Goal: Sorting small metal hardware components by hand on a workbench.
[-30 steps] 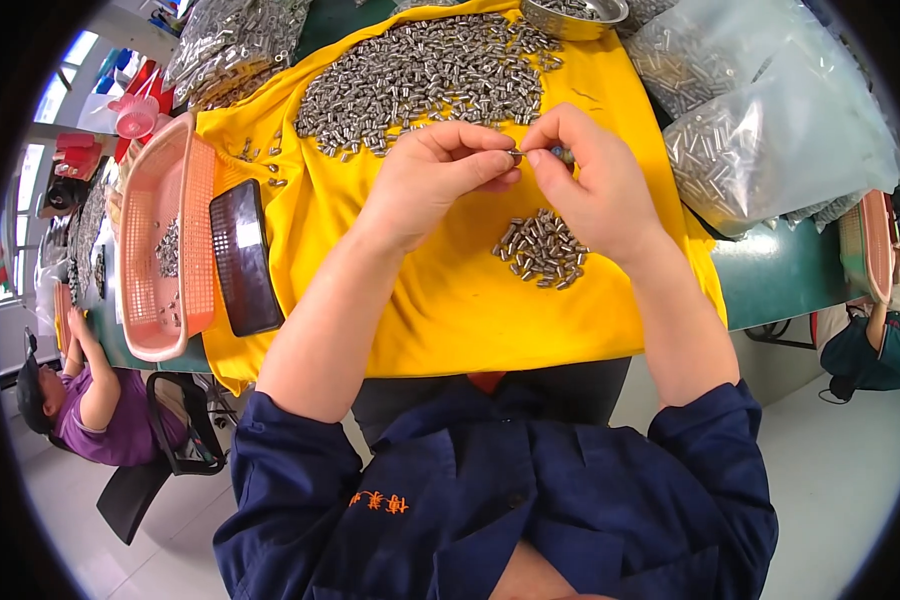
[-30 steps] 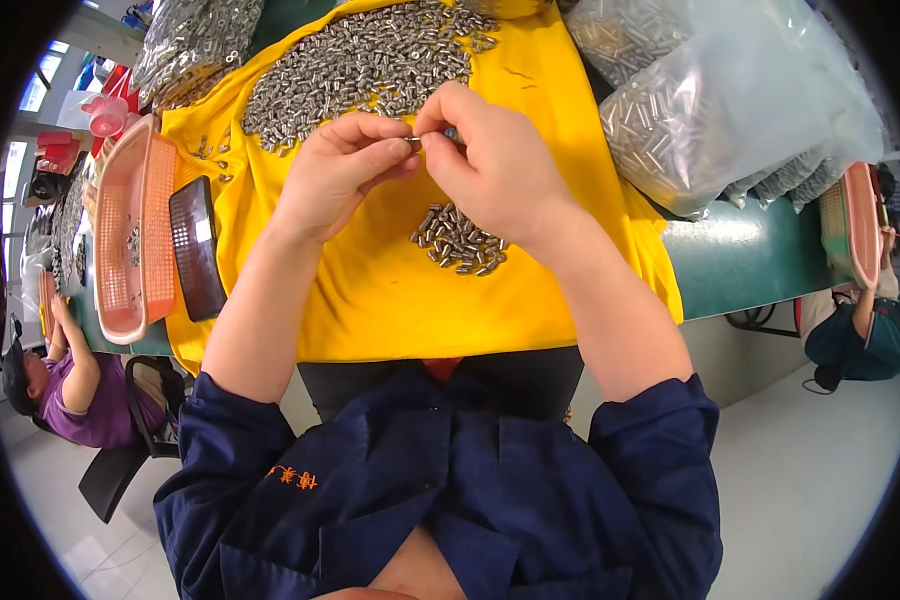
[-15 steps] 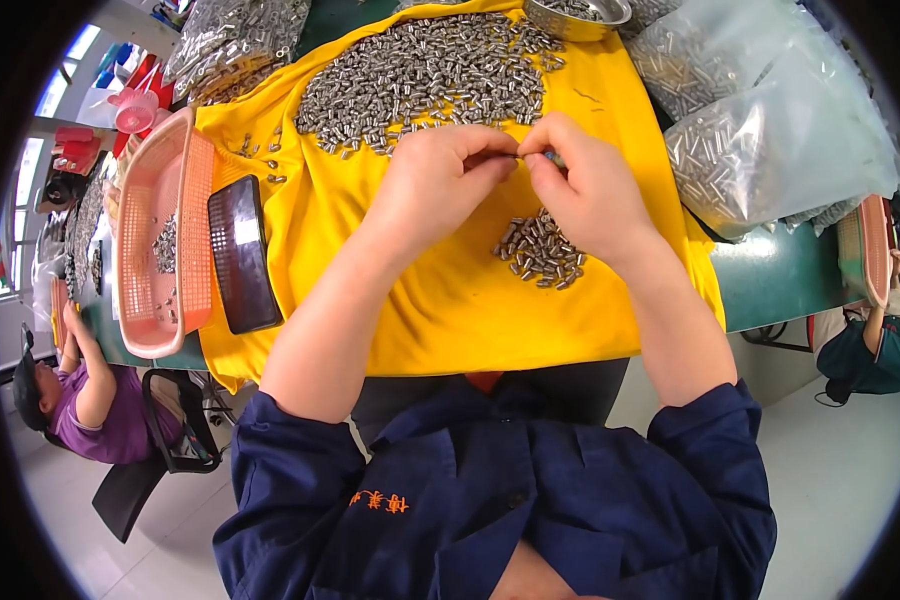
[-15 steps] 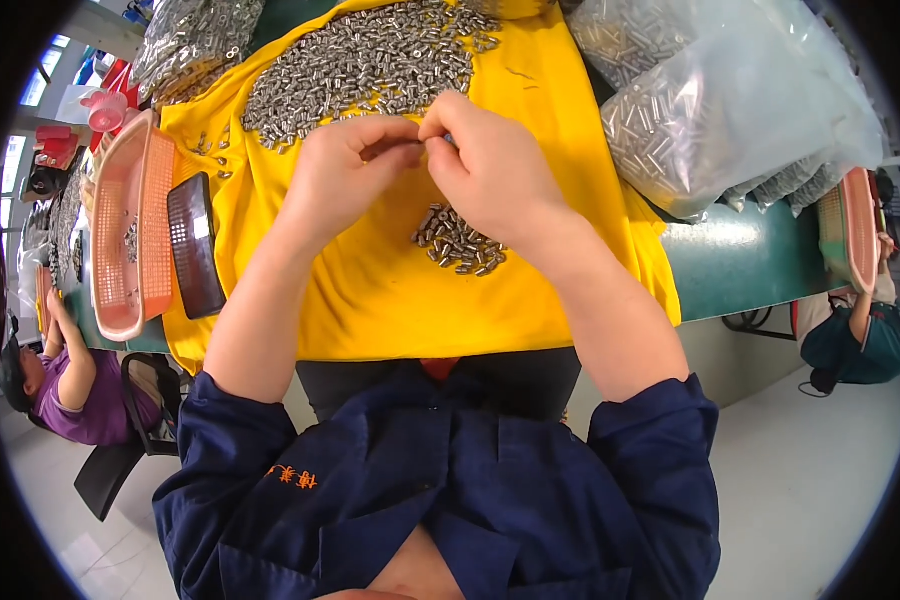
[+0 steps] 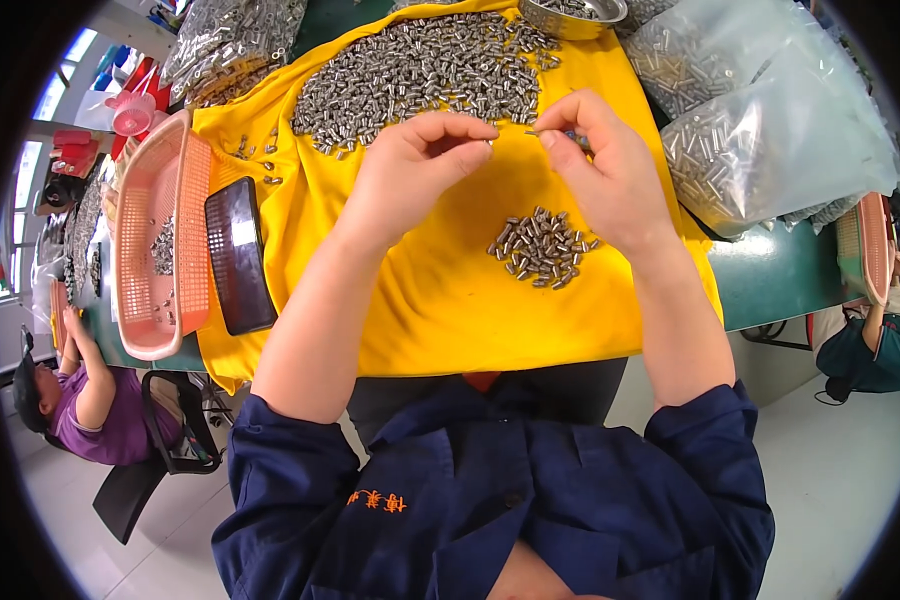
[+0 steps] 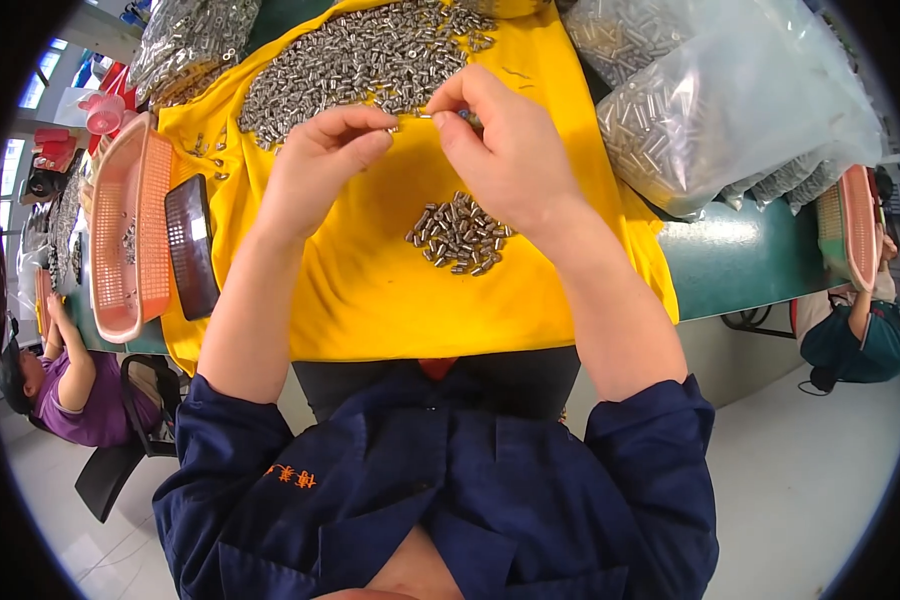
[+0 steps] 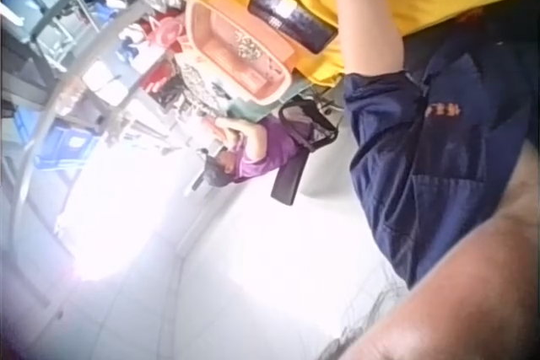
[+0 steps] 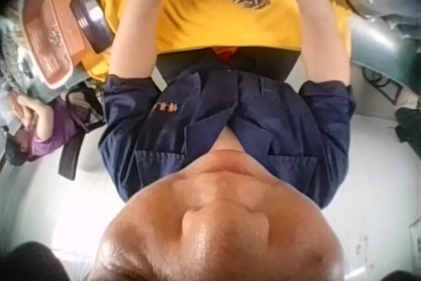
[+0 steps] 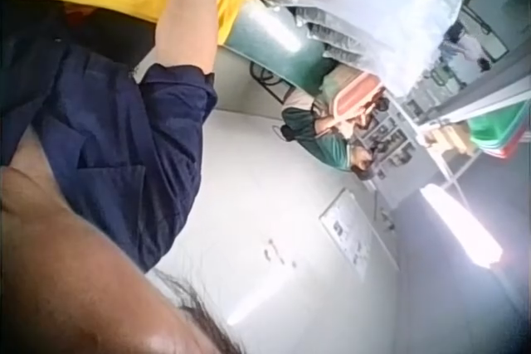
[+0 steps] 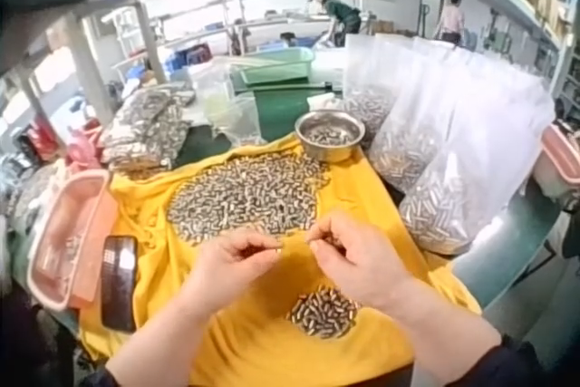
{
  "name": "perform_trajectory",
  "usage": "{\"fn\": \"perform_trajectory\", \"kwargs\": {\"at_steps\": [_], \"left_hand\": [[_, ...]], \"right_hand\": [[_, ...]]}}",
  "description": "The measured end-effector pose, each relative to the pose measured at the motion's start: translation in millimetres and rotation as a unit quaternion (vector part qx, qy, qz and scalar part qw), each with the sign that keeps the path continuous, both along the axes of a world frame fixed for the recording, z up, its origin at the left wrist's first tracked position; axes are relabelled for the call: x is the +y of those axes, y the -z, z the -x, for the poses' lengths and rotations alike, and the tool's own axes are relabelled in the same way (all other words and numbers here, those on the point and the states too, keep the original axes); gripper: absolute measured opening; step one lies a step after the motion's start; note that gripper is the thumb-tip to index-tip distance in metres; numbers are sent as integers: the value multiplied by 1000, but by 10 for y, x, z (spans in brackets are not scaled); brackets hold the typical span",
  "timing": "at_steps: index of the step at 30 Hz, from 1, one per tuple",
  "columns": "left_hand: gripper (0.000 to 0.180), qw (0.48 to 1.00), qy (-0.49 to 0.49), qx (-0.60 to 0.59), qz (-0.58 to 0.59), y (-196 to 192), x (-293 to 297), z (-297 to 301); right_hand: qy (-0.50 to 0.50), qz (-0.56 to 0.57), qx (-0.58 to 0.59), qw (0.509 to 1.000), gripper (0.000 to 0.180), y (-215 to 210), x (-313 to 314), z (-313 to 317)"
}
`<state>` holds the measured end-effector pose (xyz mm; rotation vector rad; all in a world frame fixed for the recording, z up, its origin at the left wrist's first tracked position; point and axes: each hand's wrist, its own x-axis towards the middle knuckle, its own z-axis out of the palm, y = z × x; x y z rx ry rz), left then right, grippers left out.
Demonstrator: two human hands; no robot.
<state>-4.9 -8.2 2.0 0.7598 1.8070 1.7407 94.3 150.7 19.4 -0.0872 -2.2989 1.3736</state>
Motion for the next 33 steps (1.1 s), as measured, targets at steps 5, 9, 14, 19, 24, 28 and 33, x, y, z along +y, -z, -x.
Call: {"fn": "perform_trajectory", "kwargs": {"at_steps": [5, 9, 14, 19, 24, 28, 33], "left_hand": [[14, 966, 44, -232, -111, 15, 17, 4], [14, 953, 67, -257, -147, 67, 35, -35], [13, 953, 64, -255, -154, 37, 38, -79], [12, 968, 47, -196, -148, 55, 89, -106], [12, 983, 38, -128, -124, 88, 125, -33], [12, 986, 37, -119, -109, 52, 171, -65], [6, 932, 54, -294, -205, 48, 38, 93]], "right_hand": [[-63, 100, -28, 993, 8, 62, -27, 6], [-76, 119, -16, 990, 7, 57, -47, 8], [-71, 100, -11, 992, 5, 41, -81, -3], [-31, -52, 24, 998, 5, -18, -131, -49], [-32, -37, 14, 999, 5, 26, -69, 24], [-56, 77, -51, 994, 7, 56, 38, 26], [-31, 66, -27, 997, 8, -18, 120, -14]]}}
